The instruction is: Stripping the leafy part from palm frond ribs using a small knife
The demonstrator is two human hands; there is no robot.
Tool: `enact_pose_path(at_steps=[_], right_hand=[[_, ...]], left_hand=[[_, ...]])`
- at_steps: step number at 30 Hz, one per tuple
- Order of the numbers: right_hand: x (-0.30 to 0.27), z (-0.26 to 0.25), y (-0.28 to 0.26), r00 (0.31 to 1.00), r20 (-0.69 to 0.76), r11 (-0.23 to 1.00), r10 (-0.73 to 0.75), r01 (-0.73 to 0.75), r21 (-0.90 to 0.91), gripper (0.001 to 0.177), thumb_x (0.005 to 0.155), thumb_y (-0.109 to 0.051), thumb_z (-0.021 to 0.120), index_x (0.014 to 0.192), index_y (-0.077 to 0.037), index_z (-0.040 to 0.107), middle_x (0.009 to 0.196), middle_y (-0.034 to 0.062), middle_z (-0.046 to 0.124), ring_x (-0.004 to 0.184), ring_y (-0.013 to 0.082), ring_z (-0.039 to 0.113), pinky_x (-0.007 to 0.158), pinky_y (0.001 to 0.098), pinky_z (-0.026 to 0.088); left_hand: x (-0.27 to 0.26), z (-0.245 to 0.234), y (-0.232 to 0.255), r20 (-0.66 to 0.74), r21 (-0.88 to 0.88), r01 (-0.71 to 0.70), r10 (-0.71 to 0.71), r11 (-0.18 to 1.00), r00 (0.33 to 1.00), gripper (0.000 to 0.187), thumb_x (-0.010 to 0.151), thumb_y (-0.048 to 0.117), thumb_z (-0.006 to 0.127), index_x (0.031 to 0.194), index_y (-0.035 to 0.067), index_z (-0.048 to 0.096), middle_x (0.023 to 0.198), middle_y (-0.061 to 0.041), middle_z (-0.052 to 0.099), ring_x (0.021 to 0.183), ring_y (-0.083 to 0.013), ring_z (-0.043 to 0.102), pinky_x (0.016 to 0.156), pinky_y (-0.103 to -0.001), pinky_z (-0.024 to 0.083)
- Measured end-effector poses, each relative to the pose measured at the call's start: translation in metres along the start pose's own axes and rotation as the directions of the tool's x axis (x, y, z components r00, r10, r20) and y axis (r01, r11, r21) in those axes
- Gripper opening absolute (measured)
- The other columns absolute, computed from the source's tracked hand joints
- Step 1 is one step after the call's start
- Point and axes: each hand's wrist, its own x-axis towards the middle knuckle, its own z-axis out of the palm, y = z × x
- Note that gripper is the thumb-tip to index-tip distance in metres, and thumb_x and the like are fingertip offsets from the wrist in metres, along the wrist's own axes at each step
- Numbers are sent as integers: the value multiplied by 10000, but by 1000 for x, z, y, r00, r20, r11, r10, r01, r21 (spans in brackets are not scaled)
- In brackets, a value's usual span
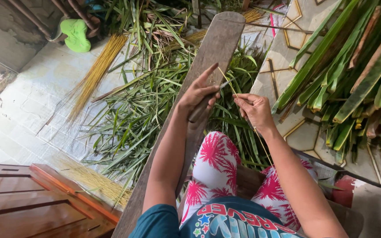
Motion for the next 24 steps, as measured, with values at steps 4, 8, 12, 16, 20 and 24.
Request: enact_pose_path(at_steps=[4, 8, 12, 16, 20, 24], right_hand=[[1, -1, 11, 1000, -20, 1000, -24, 23, -17, 174, 886, -125, 714, 1050, -70, 724, 423, 61, 511, 288, 61, 409, 293, 164, 328], [4, -2, 21, 1000, -12, 999, -18, 17, -51, 179, 878, -123, 712, 1050, -78, 726, 423, 60, 513, 289, 64, 413, 290, 165, 324], [4, -4, 24, 998, 24, 994, -52, 54, -95, 173, 869, -99, 707, 1037, -67, 731, 429, 56, 522, 322, 46, 418, 318, 155, 325], [3, -2, 20, 997, 43, 994, -62, 66, -91, 184, 853, -71, 713, 1034, -48, 730, 442, 48, 542, 347, 33, 431, 337, 151, 331], [1, -5, 24, 994, 75, 988, -77, 86, -128, 180, 846, -53, 709, 1023, -26, 727, 441, 51, 548, 362, 37, 443, 354, 163, 343], [-2, -6, 13, 993, 110, 989, -49, 63, -132, 189, 855, -70, 705, 1037, -22, 720, 449, 31, 555, 386, 25, 451, 394, 147, 343]], left_hand=[[-3, 12, -10, -28, 60, -30, 32, 998, 999, 748, 912, -92, 579, 1521, 204, 261, 713, -259, 625, 405, -256, 602, 305, -363, 524], [-1, 0, -10, -111, 17, -16, 18, 1000, 994, 656, 906, -81, 594, 1470, 173, 376, 698, -253, 610, 401, -238, 579, 299, -354, 504], [3, -21, -15, -177, 4, -14, 15, 1000, 984, 464, 907, -36, 623, 1345, 91, 534, 706, -243, 617, 412, -227, 574, 295, -356, 484], [-2, -21, -1, -242, -3, 9, -9, 1000, 970, 375, 910, 10, 637, 1280, 17, 578, 725, -238, 626, 425, -204, 568, 308, -341, 480], [1, -48, 3, -370, 5, -48, 46, 999, 928, 323, 910, 8, 622, 1225, -54, 588, 753, -234, 633, 468, -199, 589, 350, -350, 508], [-5, -55, 8, -446, 95, -80, 114, 992, 888, 329, 908, -21, 584, 1227, -99, 562, 751, -221, 637, 476, -191, 601, 363, -343, 531]])
